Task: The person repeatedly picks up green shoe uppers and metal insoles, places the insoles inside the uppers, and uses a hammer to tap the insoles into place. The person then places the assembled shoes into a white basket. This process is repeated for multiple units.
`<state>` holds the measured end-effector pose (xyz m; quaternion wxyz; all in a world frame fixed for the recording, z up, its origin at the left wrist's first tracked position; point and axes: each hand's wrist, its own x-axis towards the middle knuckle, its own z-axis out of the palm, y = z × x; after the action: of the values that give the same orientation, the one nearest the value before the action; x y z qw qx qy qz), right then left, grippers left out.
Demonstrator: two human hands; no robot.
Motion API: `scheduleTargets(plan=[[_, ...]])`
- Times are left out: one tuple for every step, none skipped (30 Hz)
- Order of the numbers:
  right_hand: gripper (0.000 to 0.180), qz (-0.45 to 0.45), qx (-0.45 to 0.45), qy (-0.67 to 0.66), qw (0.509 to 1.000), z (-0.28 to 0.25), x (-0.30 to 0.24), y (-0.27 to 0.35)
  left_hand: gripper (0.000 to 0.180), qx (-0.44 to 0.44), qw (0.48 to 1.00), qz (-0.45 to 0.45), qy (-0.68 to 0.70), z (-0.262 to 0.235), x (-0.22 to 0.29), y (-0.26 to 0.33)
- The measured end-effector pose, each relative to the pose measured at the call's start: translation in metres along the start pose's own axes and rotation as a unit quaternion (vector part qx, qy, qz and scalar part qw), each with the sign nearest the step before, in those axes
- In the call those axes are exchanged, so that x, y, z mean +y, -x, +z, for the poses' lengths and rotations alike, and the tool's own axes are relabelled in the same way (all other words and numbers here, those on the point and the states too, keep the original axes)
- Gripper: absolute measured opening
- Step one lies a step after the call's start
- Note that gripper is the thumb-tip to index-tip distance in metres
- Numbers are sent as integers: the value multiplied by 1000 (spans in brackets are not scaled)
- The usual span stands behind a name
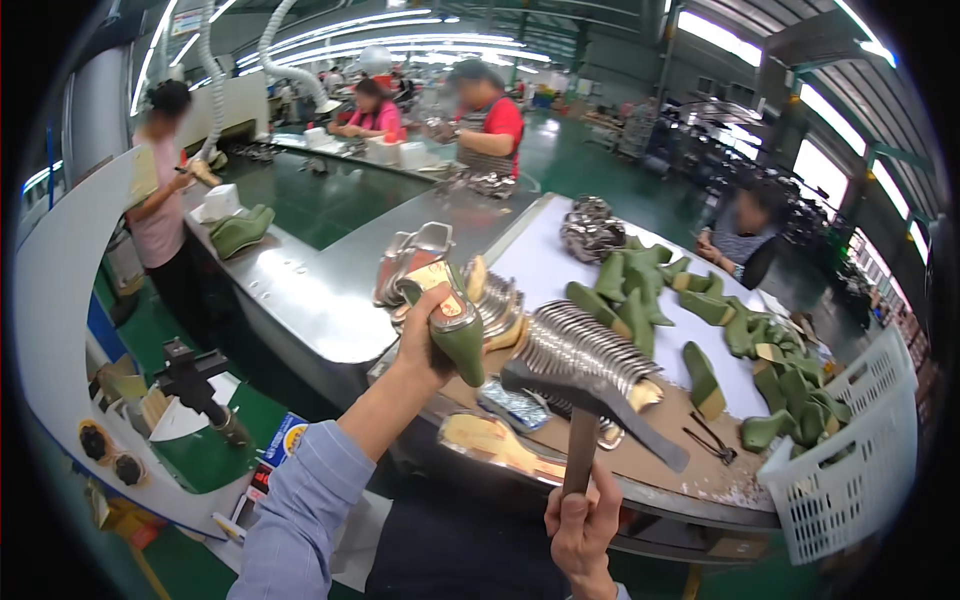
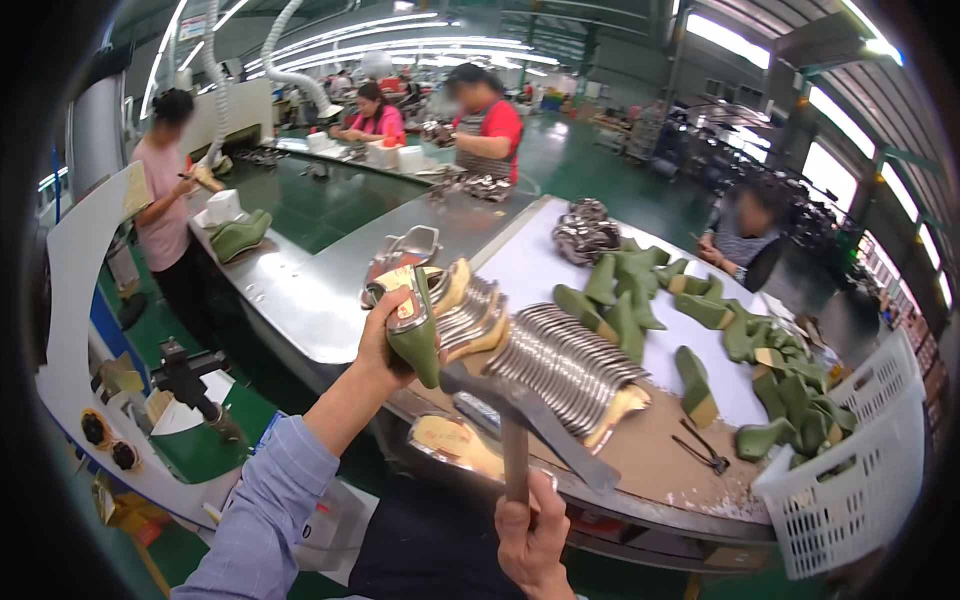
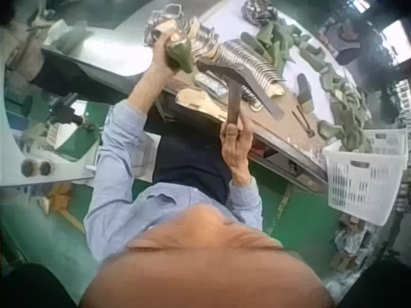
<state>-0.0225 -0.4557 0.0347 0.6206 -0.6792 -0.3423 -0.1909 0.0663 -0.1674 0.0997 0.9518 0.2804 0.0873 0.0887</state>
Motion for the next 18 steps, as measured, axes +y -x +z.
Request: scheduleTargets(plan=[[45, 26, 16, -19, 999, -2, -14, -9, 40, -5, 1000, 7, 0, 9, -3, 5], [47, -21, 68, -85, 994, -13, -27, -21, 39, -10, 1000, 13, 0, 21, -8, 9], [49, -68, 115, -148, 980, -29, -44, -32, 38, -14, 1000, 19, 5, 29, -14, 11], [50, -41, 245, -199, 948, -40, -71, -39, 35, -47, 998, 47, 0, 22, -15, 6], [58, -15, 373, -229, 899, -50, -92, -41, 34, -40, 997, 58, 10, 27, -23, 2], [52, -31, 357, -338, 870, -50, -92, -37, 33, -34, 997, 70, 13, 36, -31, 1], [48, -52, 335, -428, 838, -45, -95, -33, 32, -35, 997, 70, 28, 47, -43, 0], [41, -66, 295, -342, 890, -37, -86, -29, 32, -42, 996, 61, 57, 59, -50, -1], [35, -75, 258, -269, 925, -23, -65, -22, 32, -33, 997, 60, 32, 60, -56, -5], [29, -64, 191, 2, 979, -6, -27, -14, 32, -27, 998, 52, 7, 62, -64, -8], [27, -52, 145, 140, 978, -8, -15, -12, 32, -7, 999, 43, -31, 51, -71, -8], [26, -59, 104, 279, 953, -13, -9, -8, 30, -20, 997, 63, -31, 48, -71, -7], [27, -71, 99, 292, 948, -32, -13, -8, 30, -6, 996, 89, 6, 46, -75, -5], [34, -3, 162, 169, 972, -52, -14, -13, 31, 7, 997, 74, -2, 41, -69, -2], [43, 54, 241, 50, 968, -79, -22, -10, 32, 0, 998, 66, 13, 51, -61, -9], [42, 82, 288, -122, 946, -84, -75, -29, 35, 4, 997, 78, 6, 37, -54, -20], [49, 45, 357, -176, 916, -116, -92, -29, 36, -4, 997, 68, 31, 45, -60, -23], [49, -54, 382, -171, 906, -137, -116, -33, 36, 2, 998, 64, 28, 50, -63, -22]])
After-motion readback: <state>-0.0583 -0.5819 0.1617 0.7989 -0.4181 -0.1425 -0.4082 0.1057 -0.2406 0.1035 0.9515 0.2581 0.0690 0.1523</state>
